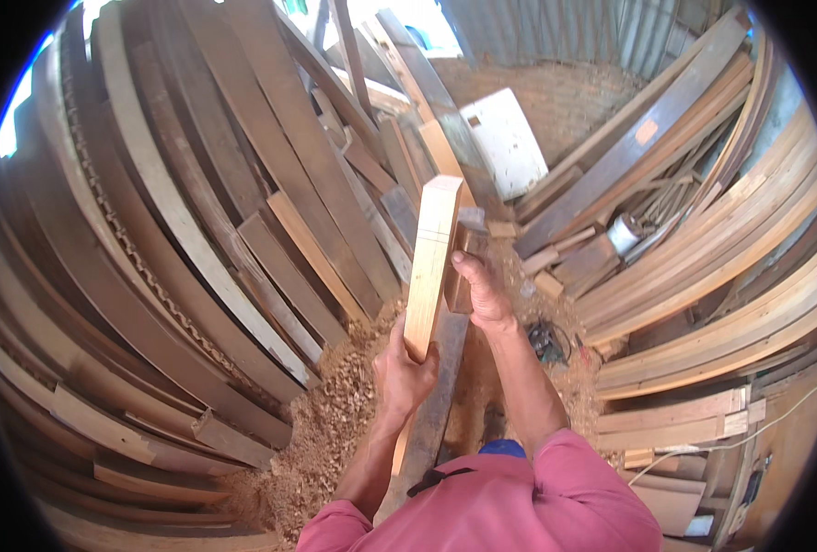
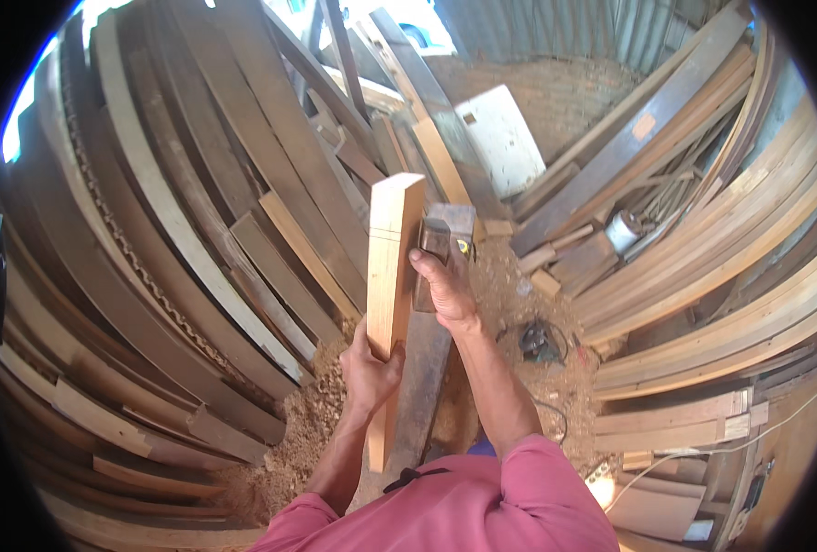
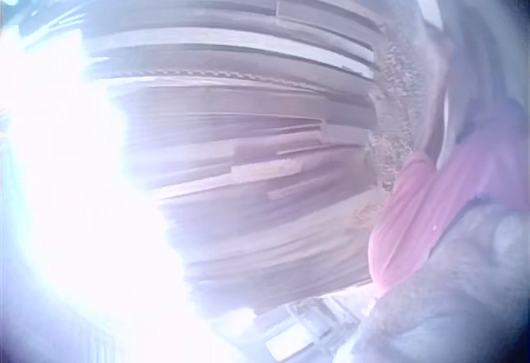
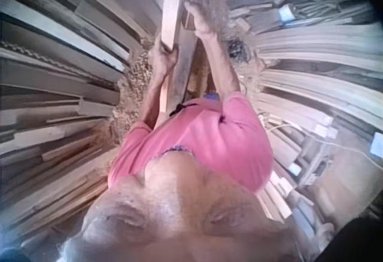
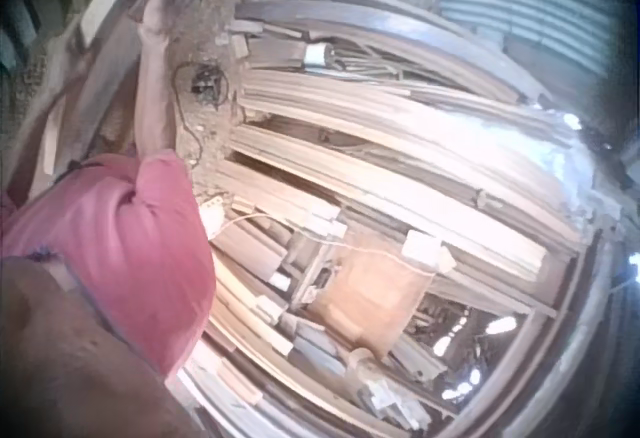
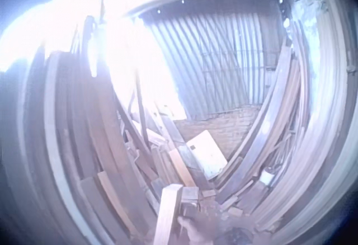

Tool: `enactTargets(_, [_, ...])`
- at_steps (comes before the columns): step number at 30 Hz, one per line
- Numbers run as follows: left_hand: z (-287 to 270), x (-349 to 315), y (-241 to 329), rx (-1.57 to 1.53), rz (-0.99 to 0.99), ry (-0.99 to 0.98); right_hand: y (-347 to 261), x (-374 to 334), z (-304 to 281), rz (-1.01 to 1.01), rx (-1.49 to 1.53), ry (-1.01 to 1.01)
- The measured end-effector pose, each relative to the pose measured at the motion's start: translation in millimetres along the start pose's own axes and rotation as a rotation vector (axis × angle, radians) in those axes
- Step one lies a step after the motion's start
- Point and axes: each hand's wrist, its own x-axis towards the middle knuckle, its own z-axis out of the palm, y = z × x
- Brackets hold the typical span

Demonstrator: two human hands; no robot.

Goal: The person holds and aligns two pieces of wood, checking their fit and grain by hand before setting one piece aside.

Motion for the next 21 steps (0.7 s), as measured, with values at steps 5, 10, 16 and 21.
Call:
enactTargets(5, [-6,-2,8,-0.257,0.385,0.335,-70,-16,83,-0.273,-0.130,-0.114])
enactTargets(10, [-9,-1,-2,-0.315,0.499,0.354,-48,-33,83,-0.343,-0.282,-0.074])
enactTargets(16, [-68,18,3,-0.308,0.591,-0.259,-52,-55,95,-0.196,-0.240,-0.094])
enactTargets(21, [-88,13,87,-0.462,0.867,0.078,-78,-65,86,-0.323,-0.326,-0.203])
